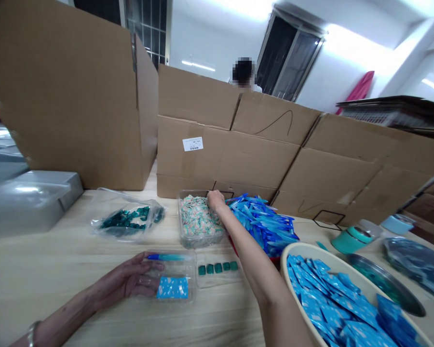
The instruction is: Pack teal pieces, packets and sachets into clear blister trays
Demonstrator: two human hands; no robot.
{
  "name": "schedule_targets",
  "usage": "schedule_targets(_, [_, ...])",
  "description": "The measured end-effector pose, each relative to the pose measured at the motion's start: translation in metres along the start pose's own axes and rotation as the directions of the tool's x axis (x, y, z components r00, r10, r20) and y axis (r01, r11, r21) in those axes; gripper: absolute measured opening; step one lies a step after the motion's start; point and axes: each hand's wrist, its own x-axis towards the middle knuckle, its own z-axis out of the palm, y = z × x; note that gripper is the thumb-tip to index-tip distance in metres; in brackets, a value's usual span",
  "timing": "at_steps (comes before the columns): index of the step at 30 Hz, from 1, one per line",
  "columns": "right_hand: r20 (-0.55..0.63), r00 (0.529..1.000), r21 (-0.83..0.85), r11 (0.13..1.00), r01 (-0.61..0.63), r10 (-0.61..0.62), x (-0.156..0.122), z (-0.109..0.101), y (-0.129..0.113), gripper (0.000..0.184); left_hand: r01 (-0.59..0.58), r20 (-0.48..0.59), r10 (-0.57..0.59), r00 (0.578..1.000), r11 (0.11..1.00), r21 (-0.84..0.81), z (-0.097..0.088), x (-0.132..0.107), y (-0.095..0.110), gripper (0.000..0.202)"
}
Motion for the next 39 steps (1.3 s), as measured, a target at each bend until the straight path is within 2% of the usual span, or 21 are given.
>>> schedule_targets(3, [-0.025, 1.000, 0.091, 0.996, 0.005, -0.002, -0.005, -0.002, 0.002, 0.017, 0.005, -0.015, -0.004, 1.000, 1.000, 0.018, 0.002, 0.000, 0.001, 0.026])
schedule_targets(7, [-0.039, 0.999, 0.294, 0.956, -0.005, 0.017, -0.005, -0.016, 0.008, 0.010, 0.000, -0.022, 0.000, 1.000, 1.000, 0.016, 0.004, 0.000, 0.002, 0.026])
schedule_targets(10, [0.002, 0.999, 0.460, 0.887, -0.040, 0.044, -0.004, -0.024, 0.011, 0.003, 0.001, -0.010, -0.001, 1.000, 1.000, 0.016, 0.004, -0.001, 0.002, 0.025])
schedule_targets(12, [0.043, 0.997, 0.539, 0.839, -0.072, 0.058, -0.003, -0.026, 0.011, 0.007, -0.002, -0.002, 0.002, 1.000, 1.000, 0.014, 0.002, -0.001, 0.002, 0.025])
schedule_targets(17, [0.109, 0.992, 0.640, 0.759, -0.122, 0.067, 0.003, -0.023, 0.008, 0.012, -0.017, 0.018, 0.017, 1.000, 1.000, 0.008, 0.000, -0.001, 0.000, 0.023])
schedule_targets(21, [0.176, 0.984, 0.663, 0.738, -0.129, 0.014, 0.006, -0.021, 0.005, 0.017, -0.011, 0.007, 0.010, 1.000, 1.000, 0.017, 0.002, -0.001, 0.001, 0.024])
schedule_targets(26, [0.220, 0.975, 0.639, 0.761, -0.113, -0.041, 0.004, -0.013, 0.005, 0.019, -0.004, -0.025, 0.005, 1.000, 1.000, 0.027, 0.006, -0.002, 0.003, 0.027])
schedule_targets(33, [0.116, 0.987, 0.525, 0.850, 0.034, -0.112, -0.005, 0.005, 0.007, 0.012, 0.011, -0.026, -0.011, 1.000, 1.000, 0.019, 0.006, -0.002, 0.003, 0.025])
schedule_targets(39, [0.048, 0.986, 0.500, 0.858, 0.116, -0.161, -0.014, 0.012, 0.013, 0.013, 0.008, -0.020, -0.008, 1.000, 1.000, 0.007, 0.006, -0.001, 0.003, 0.025])
